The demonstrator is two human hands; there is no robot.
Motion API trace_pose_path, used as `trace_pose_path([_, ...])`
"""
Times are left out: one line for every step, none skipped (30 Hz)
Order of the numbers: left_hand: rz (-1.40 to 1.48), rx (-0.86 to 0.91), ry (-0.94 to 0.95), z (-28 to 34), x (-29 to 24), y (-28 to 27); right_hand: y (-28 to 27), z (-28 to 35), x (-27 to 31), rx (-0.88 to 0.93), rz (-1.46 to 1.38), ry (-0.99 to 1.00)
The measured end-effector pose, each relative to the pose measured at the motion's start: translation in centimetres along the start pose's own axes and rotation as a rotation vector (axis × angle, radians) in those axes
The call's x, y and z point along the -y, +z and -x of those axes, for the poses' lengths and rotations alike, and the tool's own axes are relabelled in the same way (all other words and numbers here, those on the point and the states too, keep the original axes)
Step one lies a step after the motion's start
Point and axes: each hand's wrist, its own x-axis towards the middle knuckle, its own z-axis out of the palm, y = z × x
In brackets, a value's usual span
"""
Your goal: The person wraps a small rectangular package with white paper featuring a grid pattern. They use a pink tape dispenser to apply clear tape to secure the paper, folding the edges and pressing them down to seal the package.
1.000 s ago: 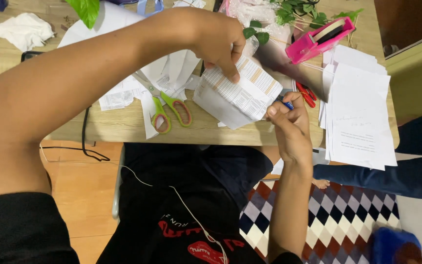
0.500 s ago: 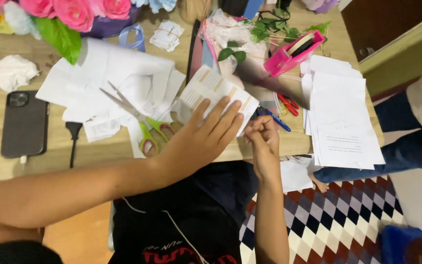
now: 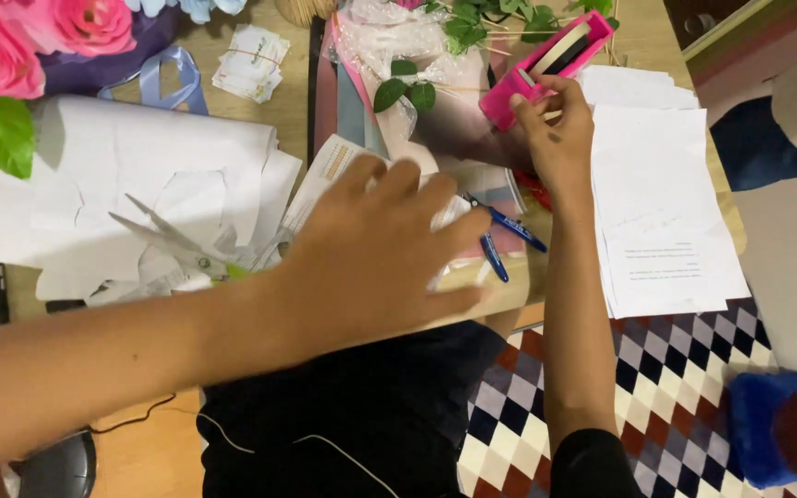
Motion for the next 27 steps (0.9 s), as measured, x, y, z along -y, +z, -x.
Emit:
trace_pose_path([-0.003,0.002,0.003,-2.0,1.6,0.9,0.5,-0.4,-0.9,-0.003,-0.004,-0.001])
trace_pose_path([0.165,0.240,-0.097,-3.9,3.2,1.8,0.9,-0.8,-1.9,-0.022,-0.025,0.004])
trace_pose_path([0.330,0.475,-0.203,-5.9,4.7,2.7,1.4,-1.3,-2.7,-0.039,-0.046,0.004])
trace_pose_path([0.324,0.473,-0.203,-7.2,6.3,4.4,1.4,-1.3,-2.0,-0.039,-0.050,-0.001])
trace_pose_path([0.361,0.490,-0.260,-8.3,7.8,6.2,1.3,-1.0,-1.3,-0.025,-0.056,-0.005])
trace_pose_path([0.399,0.506,-0.317,-9.4,9.3,7.9,1.2,-0.7,-0.6,-0.011,-0.061,-0.010])
trace_pose_path([0.398,0.512,-0.315,-10.3,10.0,9.5,1.2,-0.4,-0.3,-0.012,-0.065,-0.005])
trace_pose_path([0.477,0.601,-0.382,-11.1,10.6,11.0,1.1,-0.1,0.0,0.018,-0.090,0.001])
trace_pose_path([0.555,0.683,-0.440,-12.3,11.3,12.5,0.9,-0.1,0.4,0.040,-0.110,0.001])
trace_pose_path([0.553,0.682,-0.432,-12.8,11.3,14.1,1.0,0.1,0.4,0.031,-0.110,-0.001])
trace_pose_path([0.637,0.683,-0.477,-13.2,11.2,15.5,1.2,0.3,0.4,0.042,-0.102,-0.010])
trace_pose_path([0.722,0.684,-0.523,-13.7,11.1,17.0,1.3,0.6,0.4,0.053,-0.093,-0.020])
trace_pose_path([0.724,0.690,-0.521,-14.0,10.9,18.7,1.3,0.6,0.5,0.051,-0.093,-0.013])
trace_pose_path([0.753,0.750,-0.517,-14.3,10.8,20.4,1.3,0.7,0.5,0.050,-0.053,-0.045])
trace_pose_path([0.779,0.806,-0.514,-14.6,10.8,22.1,1.3,0.5,0.6,0.048,-0.014,-0.082])
trace_pose_path([0.777,0.809,-0.512,-14.8,10.6,22.5,1.2,0.4,0.5,0.045,-0.015,-0.080])
trace_pose_path([0.872,0.740,-0.576,-14.9,10.3,22.9,1.2,0.4,0.4,0.050,-0.005,-0.081])
trace_pose_path([0.964,0.668,-0.640,-14.8,10.0,23.4,1.3,0.5,0.3,0.056,0.006,-0.083])
trace_pose_path([0.965,0.676,-0.644,-15.0,9.7,23.0,1.3,0.5,0.4,0.059,0.002,-0.075])
trace_pose_path([0.973,0.640,-0.686,-15.1,9.5,22.6,1.3,0.5,0.4,0.052,0.022,-0.103])
trace_pose_path([0.980,0.599,-0.723,-15.4,9.3,22.2,1.3,0.4,0.4,0.043,0.045,-0.134])
trace_pose_path([0.980,0.603,-0.725,-15.5,9.0,21.3,1.3,0.4,0.4,0.043,0.044,-0.130])
trace_pose_path([0.962,0.600,-0.746,-15.4,8.7,20.4,1.3,0.4,0.3,0.039,0.049,-0.144])
trace_pose_path([0.943,0.597,-0.767,-15.3,8.4,19.5,1.4,0.5,0.2,0.034,0.054,-0.158])
trace_pose_path([0.942,0.600,-0.770,-14.9,8.2,19.6,1.4,0.5,0.0,0.037,0.051,-0.156])
trace_pose_path([0.834,0.556,-0.676,-14.6,8.1,19.7,1.4,0.5,-0.2,0.036,0.063,-0.160])
trace_pose_path([0.724,0.514,-0.578,-14.2,7.9,19.8,1.5,0.5,-0.3,0.030,0.073,-0.163])
